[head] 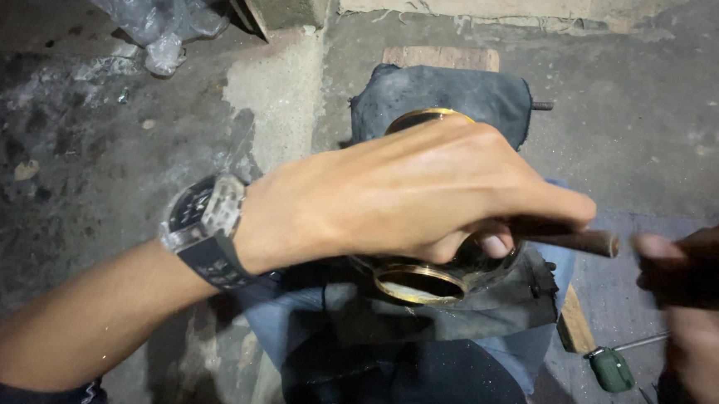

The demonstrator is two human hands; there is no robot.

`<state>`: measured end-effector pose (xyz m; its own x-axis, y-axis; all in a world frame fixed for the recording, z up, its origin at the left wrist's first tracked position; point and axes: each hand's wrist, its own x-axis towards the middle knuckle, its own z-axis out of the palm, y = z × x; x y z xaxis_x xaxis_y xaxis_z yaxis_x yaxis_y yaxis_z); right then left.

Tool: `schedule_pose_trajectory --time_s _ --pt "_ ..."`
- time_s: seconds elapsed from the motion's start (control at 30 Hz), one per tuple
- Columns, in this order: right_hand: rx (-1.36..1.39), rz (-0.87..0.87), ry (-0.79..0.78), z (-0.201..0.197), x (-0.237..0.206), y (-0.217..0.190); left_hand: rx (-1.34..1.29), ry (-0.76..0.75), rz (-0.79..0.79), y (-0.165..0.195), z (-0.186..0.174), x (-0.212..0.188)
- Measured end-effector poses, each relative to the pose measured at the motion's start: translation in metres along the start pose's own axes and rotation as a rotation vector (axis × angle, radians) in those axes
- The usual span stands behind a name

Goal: The person engraves a decorative pattern onto a polished metal vessel using a chisel and a wooden mallet. They repeatedly position the chisel and strike it to create fine lines on the surface.

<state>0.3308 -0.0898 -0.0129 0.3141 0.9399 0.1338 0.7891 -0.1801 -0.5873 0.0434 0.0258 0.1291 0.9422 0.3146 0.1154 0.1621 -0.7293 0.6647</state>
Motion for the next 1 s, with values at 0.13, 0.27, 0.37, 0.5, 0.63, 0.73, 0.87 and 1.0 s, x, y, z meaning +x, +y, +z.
schedule_pose_trajectory --time_s 0.13,0.27,0.37,0.5,0.63,0.73,0.87,1.0 --pt "0.141 0.022 -0.02 0.004 0.007 0.023 -0.133 0.076 -0.107 -0.007 0.005 -0.004" --pt "0.042 0.031 -0.005 0.004 0.007 0.036 0.049 0.126 0.117 -0.016 0.006 0.002" --pt "0.203 0.004 -0.072 0.005 0.004 0.039 0.014 0.015 0.003 -0.017 0.008 0.006" --pt "-0.148 0.123 -0.038 0.007 0.002 0.047 0.062 0.102 0.206 -0.018 0.004 0.011" --pt "0.244 -0.242 0.011 0.007 0.004 0.048 0.065 0.112 0.211 -0.017 0.005 0.013" --pt "0.227 -0.33 -0.021 0.004 0.006 0.032 0.048 -0.016 0.034 -0.016 0.005 0.014" --pt "0.16 -0.325 -0.076 -0.012 0.009 -0.002 0.085 -0.034 -0.01 -0.015 0.002 0.009" --pt "0.233 -0.2 -0.136 -0.014 0.014 -0.008 0.065 0.11 0.138 -0.013 0.001 0.003"
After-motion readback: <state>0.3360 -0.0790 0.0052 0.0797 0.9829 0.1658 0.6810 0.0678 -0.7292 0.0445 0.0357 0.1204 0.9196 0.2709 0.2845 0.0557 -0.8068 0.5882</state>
